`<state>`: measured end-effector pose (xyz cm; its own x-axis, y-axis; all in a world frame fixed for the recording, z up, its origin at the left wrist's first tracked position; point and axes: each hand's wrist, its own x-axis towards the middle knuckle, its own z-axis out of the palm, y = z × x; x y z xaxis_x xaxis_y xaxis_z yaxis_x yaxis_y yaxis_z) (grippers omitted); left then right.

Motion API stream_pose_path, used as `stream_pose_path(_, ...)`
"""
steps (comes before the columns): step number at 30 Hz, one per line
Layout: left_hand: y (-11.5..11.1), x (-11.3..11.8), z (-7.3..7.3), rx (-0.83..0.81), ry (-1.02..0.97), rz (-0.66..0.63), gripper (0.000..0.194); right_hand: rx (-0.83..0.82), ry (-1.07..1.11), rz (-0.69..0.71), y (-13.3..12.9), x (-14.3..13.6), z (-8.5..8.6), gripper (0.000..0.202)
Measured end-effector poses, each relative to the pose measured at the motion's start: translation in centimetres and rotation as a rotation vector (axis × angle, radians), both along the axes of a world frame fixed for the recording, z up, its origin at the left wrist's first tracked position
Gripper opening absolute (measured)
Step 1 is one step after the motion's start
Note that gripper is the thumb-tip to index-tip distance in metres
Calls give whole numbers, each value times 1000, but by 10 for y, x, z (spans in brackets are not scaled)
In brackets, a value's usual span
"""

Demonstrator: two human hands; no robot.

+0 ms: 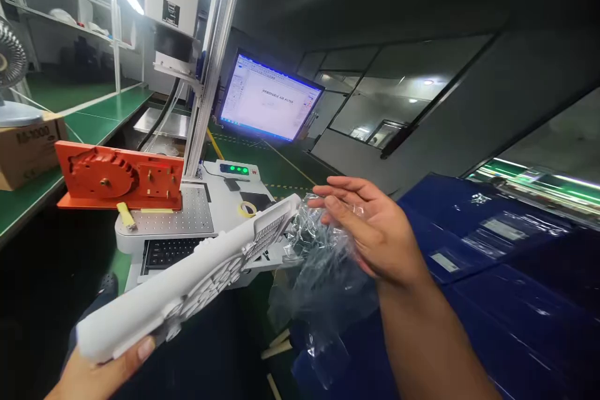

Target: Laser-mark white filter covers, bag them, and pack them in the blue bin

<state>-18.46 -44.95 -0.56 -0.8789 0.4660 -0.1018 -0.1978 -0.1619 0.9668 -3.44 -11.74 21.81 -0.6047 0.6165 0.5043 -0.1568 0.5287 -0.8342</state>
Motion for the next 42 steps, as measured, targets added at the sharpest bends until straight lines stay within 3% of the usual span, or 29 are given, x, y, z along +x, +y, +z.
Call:
stream_pose_path(4, 48, -5, 19, 227, 126, -259, 65, 15, 13, 147, -40, -2, 19, 41)
stream_pose_path(7, 82, -3, 32, 421, 173, -430, 75, 29, 77, 199, -64, -12, 24, 36)
stream_pose_path(12, 123, 11, 44, 520, 65, -488, 95, -1, 150, 256, -86, -38, 18, 33)
stream_pose_path(19, 156, 29, 32, 450, 40, -541, 57, -55, 136, 382, -95, -53, 10, 29)
stream_pose_path(25, 164, 25, 18, 389, 47, -542, 50, -35, 240, 350, -76, -42, 14, 20)
stream_pose_path(29, 161, 23, 17, 395, 9, -626, 74, 65, 275, 185, -63, -40, 21, 17)
stream_pose_path(34, 158, 33, 17, 410, -75, -706, 97, -23, 511, 178, -70, -55, 30, 26)
stream_pose_path(37, 156, 42, 10, 362, -82, -761, 77, 53, 565, 152, -71, -63, 32, 26)
stream_pose_path(40, 154, 44, 3, 240, -27, -719, 47, 104, 596, 132, -59, -62, 34, 26)
stream_pose_path(42, 150, 39, 0, 195, 9, -674, 39, 202, 557, 145, -42, -56, 38, 24)
